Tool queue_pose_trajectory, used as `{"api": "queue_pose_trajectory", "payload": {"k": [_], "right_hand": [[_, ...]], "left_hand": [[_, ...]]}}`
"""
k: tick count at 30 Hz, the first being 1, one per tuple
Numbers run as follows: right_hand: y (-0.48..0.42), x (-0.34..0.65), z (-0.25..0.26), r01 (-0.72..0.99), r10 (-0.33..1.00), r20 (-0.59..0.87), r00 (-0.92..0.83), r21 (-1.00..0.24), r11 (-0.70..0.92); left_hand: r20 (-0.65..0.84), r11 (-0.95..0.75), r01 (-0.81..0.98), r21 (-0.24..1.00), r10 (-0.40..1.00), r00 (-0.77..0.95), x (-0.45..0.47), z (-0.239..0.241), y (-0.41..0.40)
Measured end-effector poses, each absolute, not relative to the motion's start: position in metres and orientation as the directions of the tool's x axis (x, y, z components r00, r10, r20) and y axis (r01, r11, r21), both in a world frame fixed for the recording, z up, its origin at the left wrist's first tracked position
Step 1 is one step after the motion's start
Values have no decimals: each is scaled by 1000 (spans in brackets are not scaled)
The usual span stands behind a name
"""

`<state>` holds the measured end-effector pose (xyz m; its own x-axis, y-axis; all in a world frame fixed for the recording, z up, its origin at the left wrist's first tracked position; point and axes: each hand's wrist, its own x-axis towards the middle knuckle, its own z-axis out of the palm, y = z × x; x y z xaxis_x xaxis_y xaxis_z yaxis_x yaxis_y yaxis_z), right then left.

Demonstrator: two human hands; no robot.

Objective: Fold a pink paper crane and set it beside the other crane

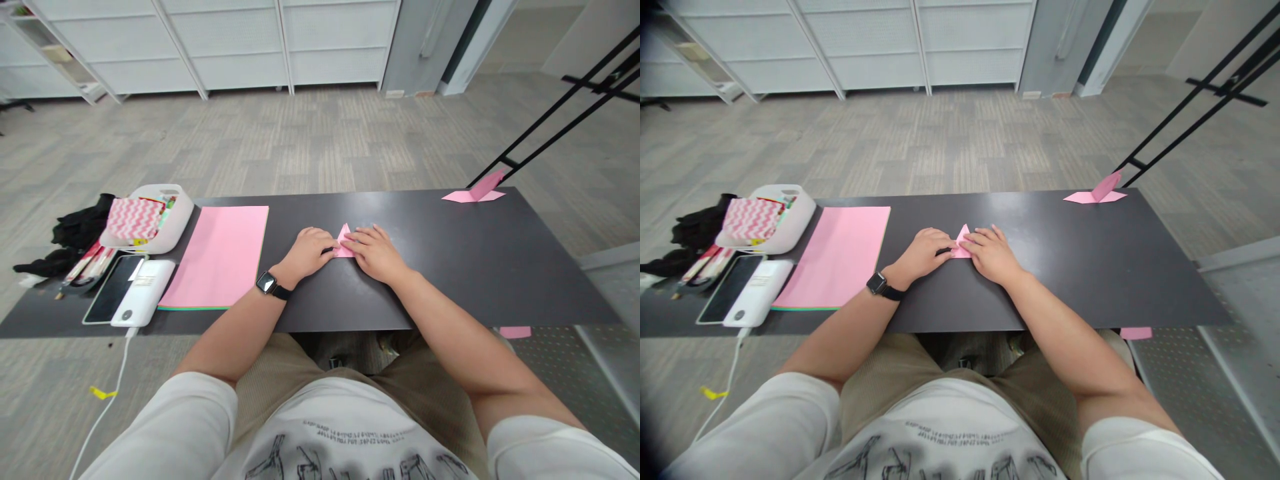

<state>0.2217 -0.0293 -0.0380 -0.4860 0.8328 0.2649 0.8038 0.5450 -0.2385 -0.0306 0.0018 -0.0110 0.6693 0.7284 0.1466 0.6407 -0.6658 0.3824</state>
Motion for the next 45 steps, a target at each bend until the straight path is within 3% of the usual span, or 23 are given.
{"api": "queue_pose_trajectory", "payload": {"k": [16,28,35,40,45], "right_hand": [[-29,222,-35,799,833,250,-494,-248,548],[-27,224,-36,766,842,247,-479,-352,538],[-24,234,-35,751,836,326,-440,-377,542],[-23,233,-36,756,839,299,-454,-369,540],[-24,235,-38,753,844,302,-442,-387,533]], "left_hand": [[200,-669,597,443,722,662,-33,-14,1],[204,-687,597,414,710,674,-32,-18,4],[209,-685,630,365,720,661,-30,-16,1],[302,-791,541,286,611,732,-28,-16,-1],[239,-815,529,238,577,781,-27,-20,-2]]}}
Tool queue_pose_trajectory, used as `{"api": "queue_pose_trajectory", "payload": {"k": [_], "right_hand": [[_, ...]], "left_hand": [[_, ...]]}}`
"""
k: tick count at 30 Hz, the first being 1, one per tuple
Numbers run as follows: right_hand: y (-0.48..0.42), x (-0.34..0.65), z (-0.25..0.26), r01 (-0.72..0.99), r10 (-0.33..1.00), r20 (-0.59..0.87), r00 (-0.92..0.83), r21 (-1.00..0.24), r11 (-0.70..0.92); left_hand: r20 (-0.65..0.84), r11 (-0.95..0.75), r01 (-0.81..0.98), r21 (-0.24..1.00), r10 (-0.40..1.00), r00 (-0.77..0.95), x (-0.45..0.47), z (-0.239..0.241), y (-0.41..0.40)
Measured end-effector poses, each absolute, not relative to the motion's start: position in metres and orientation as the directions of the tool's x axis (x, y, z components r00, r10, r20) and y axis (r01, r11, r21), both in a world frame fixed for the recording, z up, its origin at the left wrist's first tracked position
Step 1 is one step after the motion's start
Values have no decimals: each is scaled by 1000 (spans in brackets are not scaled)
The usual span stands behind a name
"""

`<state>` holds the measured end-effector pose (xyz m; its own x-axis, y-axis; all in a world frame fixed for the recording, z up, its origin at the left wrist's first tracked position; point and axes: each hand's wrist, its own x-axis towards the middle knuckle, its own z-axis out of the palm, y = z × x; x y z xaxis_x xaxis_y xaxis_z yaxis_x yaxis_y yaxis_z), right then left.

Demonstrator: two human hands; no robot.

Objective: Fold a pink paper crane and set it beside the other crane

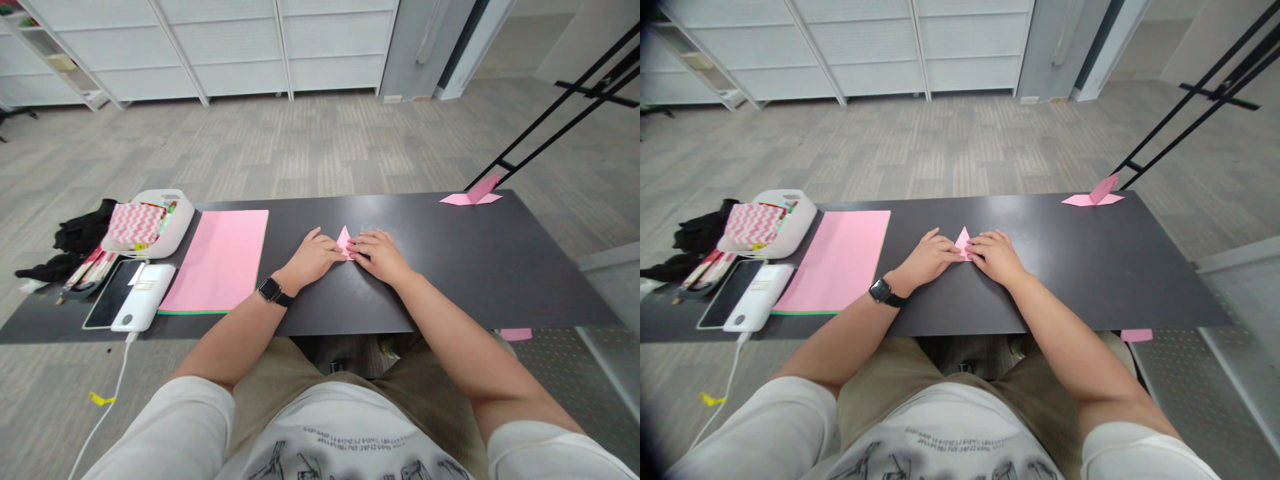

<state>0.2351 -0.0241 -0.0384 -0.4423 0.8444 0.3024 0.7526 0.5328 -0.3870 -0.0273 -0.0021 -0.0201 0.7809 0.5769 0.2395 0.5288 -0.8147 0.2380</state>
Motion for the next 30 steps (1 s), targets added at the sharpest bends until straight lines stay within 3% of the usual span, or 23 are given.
{"api": "queue_pose_trajectory", "payload": {"k": [7,15,23,30], "right_hand": [[-15,257,-39,695,860,374,-346,-514,503],[-19,251,-42,745,872,288,-396,-454,488],[-17,259,-40,748,870,306,-387,-447,490],[-19,254,-43,804,880,247,-405,-361,472]], "left_hand": [[207,-799,561,217,600,773,-25,-20,-6],[171,-794,565,226,603,779,-24,-19,-9],[151,-770,578,269,627,765,-23,-21,-7],[189,-747,574,336,650,736,-26,-20,-5]]}}
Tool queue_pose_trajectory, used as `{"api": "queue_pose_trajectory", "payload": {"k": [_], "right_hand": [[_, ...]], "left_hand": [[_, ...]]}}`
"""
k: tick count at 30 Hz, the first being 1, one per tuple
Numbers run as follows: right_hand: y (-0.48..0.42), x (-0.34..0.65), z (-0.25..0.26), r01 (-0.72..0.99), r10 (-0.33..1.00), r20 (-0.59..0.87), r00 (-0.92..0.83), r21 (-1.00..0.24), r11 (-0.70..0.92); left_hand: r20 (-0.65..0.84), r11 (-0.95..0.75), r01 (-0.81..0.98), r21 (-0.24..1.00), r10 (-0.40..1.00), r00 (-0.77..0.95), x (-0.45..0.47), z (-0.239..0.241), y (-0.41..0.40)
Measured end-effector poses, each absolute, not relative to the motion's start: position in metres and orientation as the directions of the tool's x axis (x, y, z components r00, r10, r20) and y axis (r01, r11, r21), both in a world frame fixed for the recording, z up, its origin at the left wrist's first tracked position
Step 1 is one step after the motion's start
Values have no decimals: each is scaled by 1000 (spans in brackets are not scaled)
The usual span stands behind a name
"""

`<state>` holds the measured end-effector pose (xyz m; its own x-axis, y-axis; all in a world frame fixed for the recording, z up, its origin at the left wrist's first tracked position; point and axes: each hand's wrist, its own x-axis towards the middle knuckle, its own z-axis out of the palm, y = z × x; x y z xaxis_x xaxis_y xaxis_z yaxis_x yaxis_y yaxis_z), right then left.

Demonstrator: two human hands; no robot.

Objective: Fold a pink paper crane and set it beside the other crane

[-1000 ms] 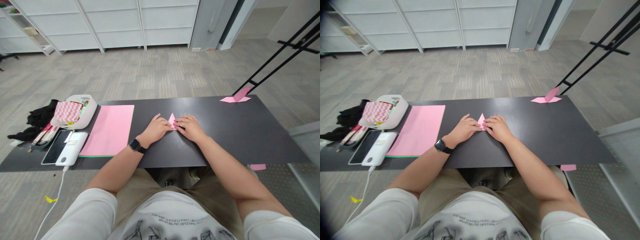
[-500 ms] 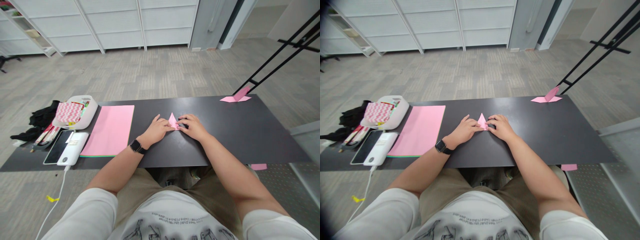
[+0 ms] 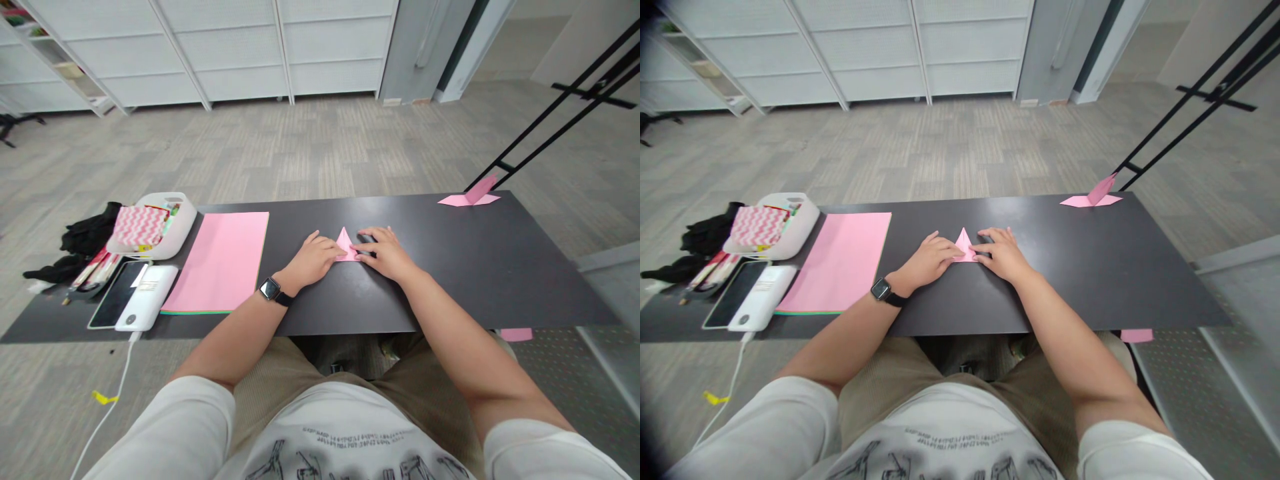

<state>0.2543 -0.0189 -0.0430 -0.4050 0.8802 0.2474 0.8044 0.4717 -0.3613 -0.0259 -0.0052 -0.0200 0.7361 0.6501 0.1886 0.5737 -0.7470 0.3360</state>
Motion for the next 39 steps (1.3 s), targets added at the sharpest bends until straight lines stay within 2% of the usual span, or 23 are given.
{"api": "queue_pose_trajectory", "payload": {"k": [10,23,39], "right_hand": [[-18,255,-44,826,886,196,-420,-322,462],[-16,252,-41,834,883,177,-434,-291,469],[-16,252,-40,830,882,175,-437,-301,470]], "left_hand": [[125,-710,585,393,671,731,-36,-18,9],[160,-768,582,266,631,759,-26,-19,15],[147,-718,634,288,687,711,-14,-21,14]]}}
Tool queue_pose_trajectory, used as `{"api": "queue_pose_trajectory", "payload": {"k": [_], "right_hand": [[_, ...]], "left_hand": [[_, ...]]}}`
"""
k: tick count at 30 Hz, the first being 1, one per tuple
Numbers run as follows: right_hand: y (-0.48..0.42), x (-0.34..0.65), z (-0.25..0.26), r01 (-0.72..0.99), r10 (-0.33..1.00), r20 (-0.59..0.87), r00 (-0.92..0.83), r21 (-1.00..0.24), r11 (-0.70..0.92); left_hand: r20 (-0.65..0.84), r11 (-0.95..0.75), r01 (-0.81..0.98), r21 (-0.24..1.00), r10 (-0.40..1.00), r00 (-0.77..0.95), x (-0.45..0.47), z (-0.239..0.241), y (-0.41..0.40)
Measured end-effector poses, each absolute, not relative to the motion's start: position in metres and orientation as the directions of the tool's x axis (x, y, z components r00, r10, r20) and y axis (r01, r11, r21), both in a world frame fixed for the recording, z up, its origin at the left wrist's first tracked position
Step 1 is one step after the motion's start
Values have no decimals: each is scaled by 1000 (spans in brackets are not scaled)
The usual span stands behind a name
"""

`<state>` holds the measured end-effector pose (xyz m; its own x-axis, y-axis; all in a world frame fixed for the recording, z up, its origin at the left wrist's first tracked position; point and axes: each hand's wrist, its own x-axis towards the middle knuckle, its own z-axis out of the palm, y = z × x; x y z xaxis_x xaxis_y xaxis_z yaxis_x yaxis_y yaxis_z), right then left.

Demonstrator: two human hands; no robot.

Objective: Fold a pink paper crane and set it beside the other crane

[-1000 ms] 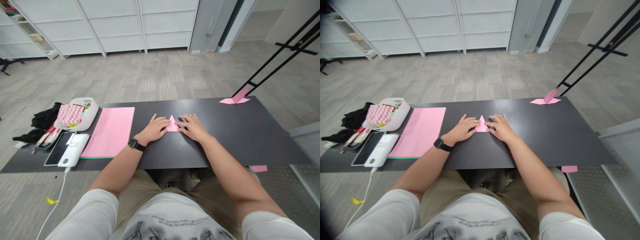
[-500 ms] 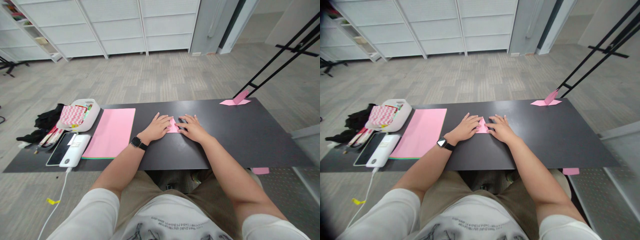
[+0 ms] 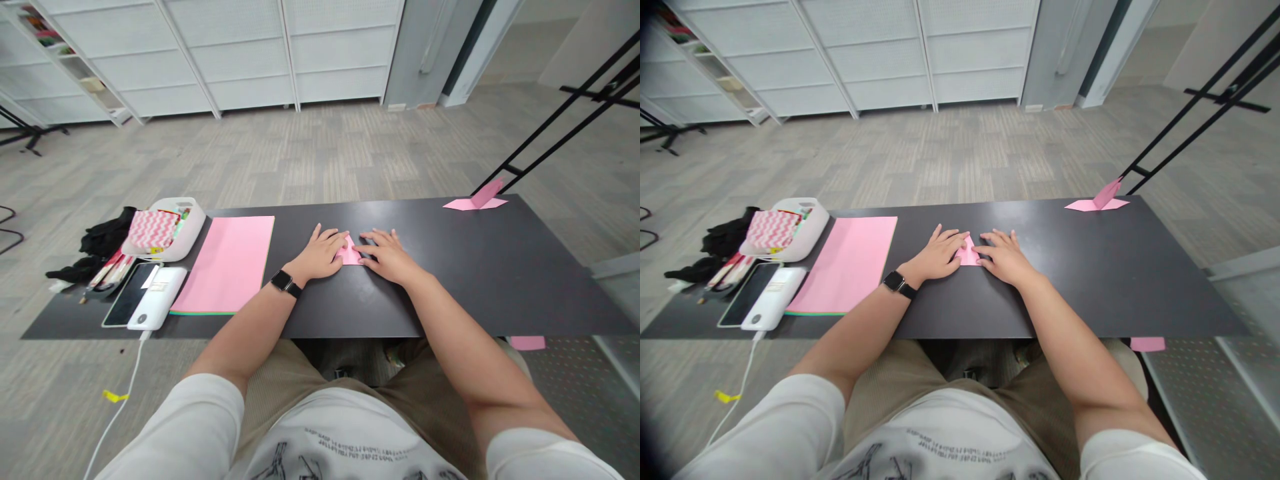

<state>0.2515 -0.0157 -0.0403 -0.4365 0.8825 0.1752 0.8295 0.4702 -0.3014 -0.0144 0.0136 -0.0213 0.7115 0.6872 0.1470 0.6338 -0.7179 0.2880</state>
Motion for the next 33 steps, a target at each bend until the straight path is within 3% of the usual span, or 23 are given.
{"api": "queue_pose_trajectory", "payload": {"k": [9,16,26,33], "right_hand": [[-17,253,-38,835,882,160,-442,-285,471],[-17,254,-36,833,886,145,-440,-302,463],[-19,249,-30,761,899,241,-366,-479,437],[-15,242,-40,757,911,291,-291,-513,405]], "left_hand": [[219,-705,623,340,703,676,-30,-15,6],[142,-625,669,401,764,629,-42,-23,6],[161,-597,669,443,787,596,-35,-16,4],[214,-618,599,509,765,608,-32,-14,4]]}}
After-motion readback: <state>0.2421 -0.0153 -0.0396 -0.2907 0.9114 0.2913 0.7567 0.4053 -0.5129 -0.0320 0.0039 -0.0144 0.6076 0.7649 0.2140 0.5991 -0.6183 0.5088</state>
